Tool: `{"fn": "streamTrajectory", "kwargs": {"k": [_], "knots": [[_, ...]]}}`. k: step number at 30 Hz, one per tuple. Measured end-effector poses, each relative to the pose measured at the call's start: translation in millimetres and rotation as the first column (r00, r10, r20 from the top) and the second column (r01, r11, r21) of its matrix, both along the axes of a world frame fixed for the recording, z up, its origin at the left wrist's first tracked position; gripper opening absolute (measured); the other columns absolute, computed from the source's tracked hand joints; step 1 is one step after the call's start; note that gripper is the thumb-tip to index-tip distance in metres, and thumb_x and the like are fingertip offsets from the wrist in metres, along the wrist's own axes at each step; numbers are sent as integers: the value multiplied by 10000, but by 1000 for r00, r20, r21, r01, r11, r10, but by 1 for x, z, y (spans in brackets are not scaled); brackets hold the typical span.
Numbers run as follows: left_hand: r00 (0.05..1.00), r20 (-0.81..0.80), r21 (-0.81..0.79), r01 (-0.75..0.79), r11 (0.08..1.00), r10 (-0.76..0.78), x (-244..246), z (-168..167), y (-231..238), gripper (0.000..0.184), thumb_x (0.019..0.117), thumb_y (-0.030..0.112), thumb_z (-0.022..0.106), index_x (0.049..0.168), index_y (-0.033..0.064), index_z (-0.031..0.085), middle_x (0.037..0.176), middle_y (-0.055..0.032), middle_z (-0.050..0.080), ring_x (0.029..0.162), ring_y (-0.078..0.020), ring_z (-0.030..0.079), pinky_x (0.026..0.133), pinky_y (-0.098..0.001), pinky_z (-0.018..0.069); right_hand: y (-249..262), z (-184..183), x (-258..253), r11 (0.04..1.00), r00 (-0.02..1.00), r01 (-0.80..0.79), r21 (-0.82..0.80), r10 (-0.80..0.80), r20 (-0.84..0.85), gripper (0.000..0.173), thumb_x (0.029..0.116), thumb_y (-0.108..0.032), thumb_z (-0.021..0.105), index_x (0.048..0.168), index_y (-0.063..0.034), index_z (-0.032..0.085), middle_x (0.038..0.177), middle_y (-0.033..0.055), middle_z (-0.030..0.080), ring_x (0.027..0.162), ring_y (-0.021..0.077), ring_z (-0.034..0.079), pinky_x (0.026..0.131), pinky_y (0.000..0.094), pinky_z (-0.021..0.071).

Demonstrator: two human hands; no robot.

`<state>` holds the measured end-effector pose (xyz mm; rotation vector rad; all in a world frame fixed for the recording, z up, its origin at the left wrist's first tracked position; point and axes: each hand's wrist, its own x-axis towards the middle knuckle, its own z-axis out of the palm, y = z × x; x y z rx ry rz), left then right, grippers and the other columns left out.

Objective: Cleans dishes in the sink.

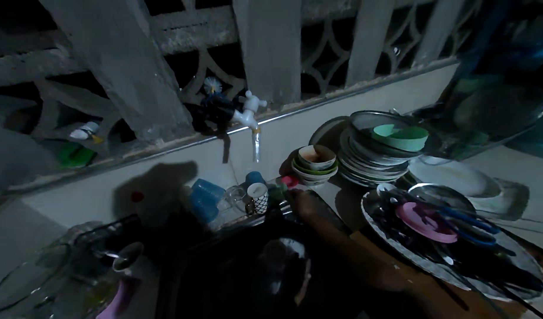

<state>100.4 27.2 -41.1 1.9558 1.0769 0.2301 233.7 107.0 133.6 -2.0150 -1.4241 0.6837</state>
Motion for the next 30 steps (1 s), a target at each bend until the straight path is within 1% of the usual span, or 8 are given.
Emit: {"fn": "streamTrajectory", "kwargs": {"k": [5,9,12,15,17,21,26,30], "knots": [[871,-443,12,244,970,-213,0,-10,1,711,964,20,589,1599,248,367,1710,-147,144,1548,-401,211,1212,-586,282,43,-18,3,985,987,-140,103,131,88,512,1055,-166,518,1496,74,417,1535,285,426,1445,366,420,1209,432,329],[836,-487,-76,247,966,-252,-2,21,-7,590,1044,38,451,1605,179,337,1685,-187,204,1536,-390,249,1222,-548,278,15,-53,-3,959,960,-253,-130,266,87,377,1070,-212,503,1339,29,613,1360,269,603,1298,413,561,1118,555,407],[968,-11,-372,-236,898,250,-20,90,-49,444,1099,176,456,1463,-77,450,1526,-263,453,1413,-318,458,1173,-403,368,-27,-112,6,875,933,-301,-379,352,73,439,1040,-186,559,1395,71,537,1425,302,533,1351,454,495,1125,606,379],[889,-9,-633,-359,686,458,-31,164,-70,423,1102,97,419,1480,-91,394,1506,-263,456,1328,-296,503,1111,-386,400,-117,-117,-15,917,943,-245,-315,151,-295,389,1064,-196,524,1377,33,557,1341,216,605,1228,303,592,1068,451,464],[920,-24,-573,-333,749,391,-32,160,-71,391,1111,95,390,1451,-95,427,1433,-264,512,1236,-284,562,1054,-381,451,-166,-51,-39,889,947,-229,-395,110,-303,397,1087,-200,483,1423,7,517,1368,200,590,1229,272,592,1079,405,444],[960,238,-36,-142,989,147,-35,53,-56,404,1068,195,482,1319,-104,586,1268,-277,644,1152,-302,653,995,-364,532,-189,13,-48,816,966,-240,-527,148,-211,403,1093,-168,452,1439,33,499,1456,230,529,1312,282,540,1104,387,417],[974,-56,-316,-226,922,219,-47,181,-85,467,1059,41,504,1495,-85,395,1498,-278,468,1349,-329,511,1115,-393,418,-154,-65,-35,869,926,-131,-477,-65,-373,397,1090,-222,479,1397,19,548,1382,187,595,1235,234,595,1062,376,457],[932,237,75,-299,951,274,-24,107,-80,507,996,84,620,1443,-108,477,1503,-317,456,1410,-382,461,1181,-408,372,-135,-81,-33,954,675,110,-277,-277,-684,364,1097,-192,456,1323,71,567,1264,224,619,1084,266,624,957,418,507]]}}
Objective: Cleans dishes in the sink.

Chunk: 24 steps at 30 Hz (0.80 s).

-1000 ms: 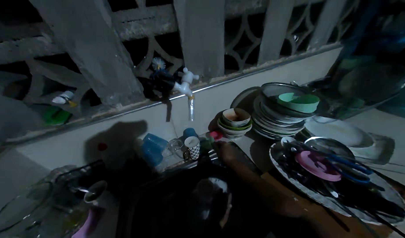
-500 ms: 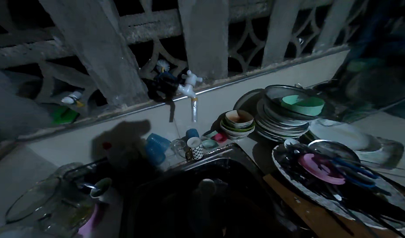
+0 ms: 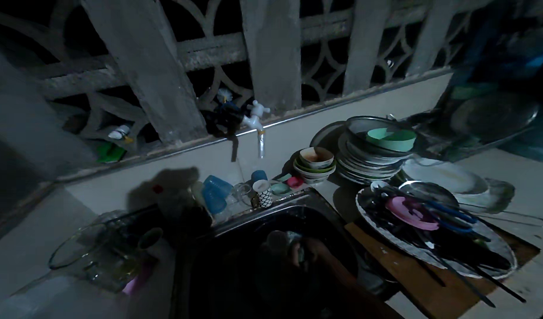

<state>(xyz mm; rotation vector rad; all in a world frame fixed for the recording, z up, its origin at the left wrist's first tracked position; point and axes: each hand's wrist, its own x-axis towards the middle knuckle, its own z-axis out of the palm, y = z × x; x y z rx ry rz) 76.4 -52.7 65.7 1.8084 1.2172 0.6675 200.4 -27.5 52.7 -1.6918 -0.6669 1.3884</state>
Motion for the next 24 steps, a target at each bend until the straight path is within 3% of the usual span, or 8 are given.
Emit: {"fn": "streamTrajectory", "kwargs": {"k": [2,5,8,13,17,21,22,24], "knots": [[956,288,248,-126,961,51,15,-37,12,359,949,-5,571,1270,-160,615,1360,-371,556,1287,-414,569,1115,-408,454,-7,52,-11,982,968,185,-41,-189,-168,344,1103,-161,415,1348,34,556,1248,168,612,1051,211,592,964,351,473],[835,530,236,-312,921,147,30,-24,36,250,988,41,564,1131,-108,705,1335,-324,553,1243,-348,550,1072,-401,463,9,35,-14,922,863,321,217,-190,-468,267,1108,-217,406,1136,-28,593,881,75,644,755,141,634,681,310,547],[823,539,297,-385,874,180,35,2,51,318,946,14,615,1244,-78,674,1474,-372,408,1347,-420,463,1103,-433,443,6,53,-23,899,779,350,263,-123,-615,263,1099,-217,409,1062,-60,617,832,64,672,731,147,666,654,316,569],[855,451,197,-375,906,256,32,38,70,356,1034,74,517,1345,-84,585,1405,-335,507,1325,-416,489,1121,-472,412,-5,76,-27,899,894,258,353,-84,-441,225,1106,-162,402,1065,-55,596,822,32,625,722,119,618,676,297,538],[779,524,-235,-257,938,344,21,59,76,429,1119,232,385,1403,-68,498,1390,-265,534,1249,-308,530,1058,-464,435,-8,82,-19,884,925,247,396,-92,-369,186,1110,-142,393,1097,-47,553,807,-1,561,662,75,563,632,254,518],[787,544,-253,-177,951,291,15,63,75,377,1069,201,535,1334,-65,570,1345,-218,591,1231,-247,557,1061,-421,449,3,80,-18,857,948,305,415,-230,-220,251,1106,-158,433,1305,-24,506,901,46,562,680,80,538,614,250,480],[809,528,-198,-179,964,259,15,62,76,348,1050,170,570,1295,-75,605,1324,-212,611,1228,-232,563,1069,-403,441,6,73,-18,846,967,248,473,-242,-75,312,1091,-117,457,1377,9,468,1006,84,588,753,83,565,664,246,492],[840,477,-159,-206,966,258,16,61,81,310,1031,154,605,1237,-75,644,1263,-204,649,1180,-222,596,1040,-396,468,8,53,-14,798,969,32,601,-172,178,402,1054,-65,493,1424,92,467,1342,242,571,1148,221,606,970,335,507]]}}
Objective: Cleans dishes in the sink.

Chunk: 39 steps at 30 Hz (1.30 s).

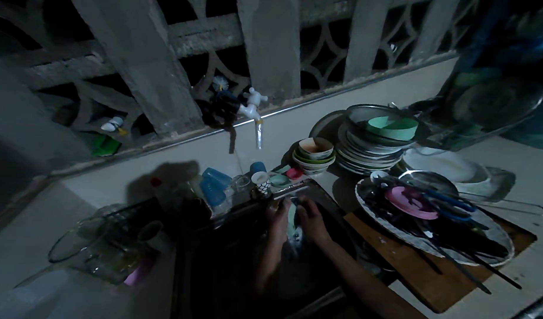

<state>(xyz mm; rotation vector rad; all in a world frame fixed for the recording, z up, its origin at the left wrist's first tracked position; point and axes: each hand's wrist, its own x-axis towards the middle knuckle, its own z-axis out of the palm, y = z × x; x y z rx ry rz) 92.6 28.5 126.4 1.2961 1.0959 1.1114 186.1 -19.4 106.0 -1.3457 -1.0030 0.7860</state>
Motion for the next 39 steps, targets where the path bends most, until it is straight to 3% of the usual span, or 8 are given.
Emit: {"fn": "streamTrajectory", "kwargs": {"k": [3,8,12,16,20,24,30,39], "knots": [[998,-6,-91,-62,994,62,1,2,6,310,1048,191,589,1221,-59,645,1213,-192,654,1103,-219,600,972,-399,486,1,-8,0,983,965,-183,3,179,192,472,1041,-144,567,1452,72,487,1410,274,543,1220,268,607,1046,358,498],[988,-8,-185,150,971,-155,-3,0,-16,543,1114,320,396,1546,-7,353,1560,-230,403,1421,-311,416,1161,-500,348,10,8,23,938,969,-213,-274,239,64,348,1078,-247,534,1274,27,621,993,106,655,783,100,602,751,280,527],[938,-72,-63,334,940,-338,-12,-10,-25,663,1017,180,614,1544,-35,276,1462,-255,465,1201,-260,595,975,-387,531,7,23,36,856,968,-193,-480,246,48,431,1100,-399,447,1193,-21,633,847,42,600,650,76,537,619,269,486],[821,-390,96,487,868,-417,-21,-12,-10,686,963,159,673,1507,-91,338,1527,-297,404,1382,-321,482,1144,-415,421,6,24,36,829,979,-204,-521,167,-118,549,1112,-480,320,1186,-26,619,867,68,612,697,134,576,663,336,515],[905,-219,9,376,927,-365,-22,5,-8,409,1033,104,574,1385,-86,485,1210,-207,628,1007,-184,676,894,-326,575,11,8,31,858,853,-376,-350,172,-493,528,1132,-437,216,1369,-42,475,1009,108,660,812,189,685,698,342,587],[974,59,-15,220,975,-218,-20,0,-1,354,1001,94,620,1299,-85,552,1155,-167,648,1010,-148,651,906,-316,562,4,8,34,883,879,-385,-270,261,-398,440,1142,-303,289,1487,-59,409,1229,93,621,992,137,665,819,307,579],[969,201,-147,-118,982,146,-7,-11,8,356,1094,235,485,1303,-35,585,1214,-193,634,1037,-223,629,858,-414,552,2,0,31,954,718,-293,-70,171,-675,188,1117,-150,364,1149,-57,523,847,38,650,698,124,656,677,291,590],[981,-143,590,-20,807,129,16,-55,-27,397,987,58,523,1361,-20,631,1551,-384,315,1452,-487,339,1176,-497,364,-2,8,2,992,888,-123,-19,101,-448,133,1083,-70,445,1110,-28,569,834,12,626,712,71,617,667,242,545]]}}
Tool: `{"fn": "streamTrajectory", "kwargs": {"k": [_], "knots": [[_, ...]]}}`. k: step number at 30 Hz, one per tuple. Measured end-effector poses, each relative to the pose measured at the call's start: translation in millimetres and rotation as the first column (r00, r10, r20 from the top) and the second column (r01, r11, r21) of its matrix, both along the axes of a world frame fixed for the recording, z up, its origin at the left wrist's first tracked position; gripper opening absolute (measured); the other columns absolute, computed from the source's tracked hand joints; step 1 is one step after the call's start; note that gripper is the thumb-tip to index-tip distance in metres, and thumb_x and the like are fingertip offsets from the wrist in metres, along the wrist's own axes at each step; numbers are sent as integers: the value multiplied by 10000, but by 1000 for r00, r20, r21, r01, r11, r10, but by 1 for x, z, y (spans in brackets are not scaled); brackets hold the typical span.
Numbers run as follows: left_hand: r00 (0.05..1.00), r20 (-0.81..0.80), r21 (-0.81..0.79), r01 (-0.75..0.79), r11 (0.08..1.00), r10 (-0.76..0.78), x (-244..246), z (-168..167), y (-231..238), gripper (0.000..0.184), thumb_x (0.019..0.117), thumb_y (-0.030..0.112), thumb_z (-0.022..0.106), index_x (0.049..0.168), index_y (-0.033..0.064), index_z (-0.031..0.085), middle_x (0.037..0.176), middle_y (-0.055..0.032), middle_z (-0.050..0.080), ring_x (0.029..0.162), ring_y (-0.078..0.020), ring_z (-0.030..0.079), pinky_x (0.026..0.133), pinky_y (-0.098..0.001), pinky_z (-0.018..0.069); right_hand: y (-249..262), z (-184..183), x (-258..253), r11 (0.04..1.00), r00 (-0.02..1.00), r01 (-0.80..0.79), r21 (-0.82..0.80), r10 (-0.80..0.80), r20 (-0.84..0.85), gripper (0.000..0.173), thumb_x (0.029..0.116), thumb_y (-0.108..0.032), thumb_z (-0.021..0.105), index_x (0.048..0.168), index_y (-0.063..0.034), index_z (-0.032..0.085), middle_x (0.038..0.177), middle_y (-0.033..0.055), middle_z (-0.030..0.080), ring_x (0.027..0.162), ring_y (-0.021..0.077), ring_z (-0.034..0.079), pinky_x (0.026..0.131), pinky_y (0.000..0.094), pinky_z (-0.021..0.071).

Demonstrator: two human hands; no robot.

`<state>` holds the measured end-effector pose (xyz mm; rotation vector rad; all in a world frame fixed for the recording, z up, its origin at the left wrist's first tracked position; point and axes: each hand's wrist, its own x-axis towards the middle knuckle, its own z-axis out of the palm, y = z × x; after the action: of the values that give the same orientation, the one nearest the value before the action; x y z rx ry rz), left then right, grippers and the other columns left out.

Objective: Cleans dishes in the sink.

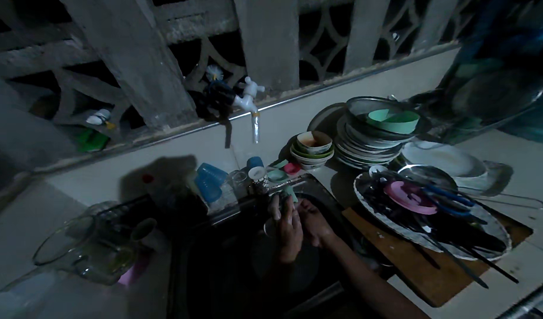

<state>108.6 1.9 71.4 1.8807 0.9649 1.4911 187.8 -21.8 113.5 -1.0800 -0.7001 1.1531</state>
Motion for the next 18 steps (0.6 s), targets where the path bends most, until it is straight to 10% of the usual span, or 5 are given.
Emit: {"fn": "streamTrajectory", "kwargs": {"k": [5,9,11,16,18], "knots": [[995,-47,-323,65,944,-84,-15,34,24,367,1050,80,464,1377,-17,601,1458,-303,485,1353,-390,482,1114,-474,426,-10,-6,1,994,993,-101,-43,103,62,99,1064,-35,476,1098,0,562,852,37,636,713,105,645,692,289,588],[988,73,-703,148,696,-136,-34,36,35,435,1128,256,342,1445,12,514,1427,-221,540,1273,-298,546,1050,-475,460,-12,-13,18,970,978,-205,-134,209,21,133,1082,-83,454,1155,-26,549,867,22,635,699,100,643,674,286,590],[973,-36,-799,110,591,-230,-50,14,38,438,1130,301,353,1437,31,510,1298,-216,597,1056,-286,637,850,-453,555,-8,-26,32,926,930,-245,-287,308,199,214,1084,-134,479,1241,-11,556,918,47,609,729,105,615,683,286,563],[668,-532,-720,-33,693,-521,-90,-24,14,471,1084,215,488,1458,-72,467,1465,-279,510,1352,-365,513,1136,-455,404,13,-80,28,733,414,-137,-667,654,633,428,1060,-210,555,1380,74,543,1378,308,563,1297,428,545,1104,555,405],[728,-541,-711,-127,692,-422,-97,-18,-25,474,1089,243,467,1447,-68,479,1469,-265,514,1377,-365,496,1145,-449,409,7,-107,13,693,297,-81,-716,702,647,482,1078,-243,509,1461,49,483,1476,294,498,1387,450,468,1146,589,363]]}}
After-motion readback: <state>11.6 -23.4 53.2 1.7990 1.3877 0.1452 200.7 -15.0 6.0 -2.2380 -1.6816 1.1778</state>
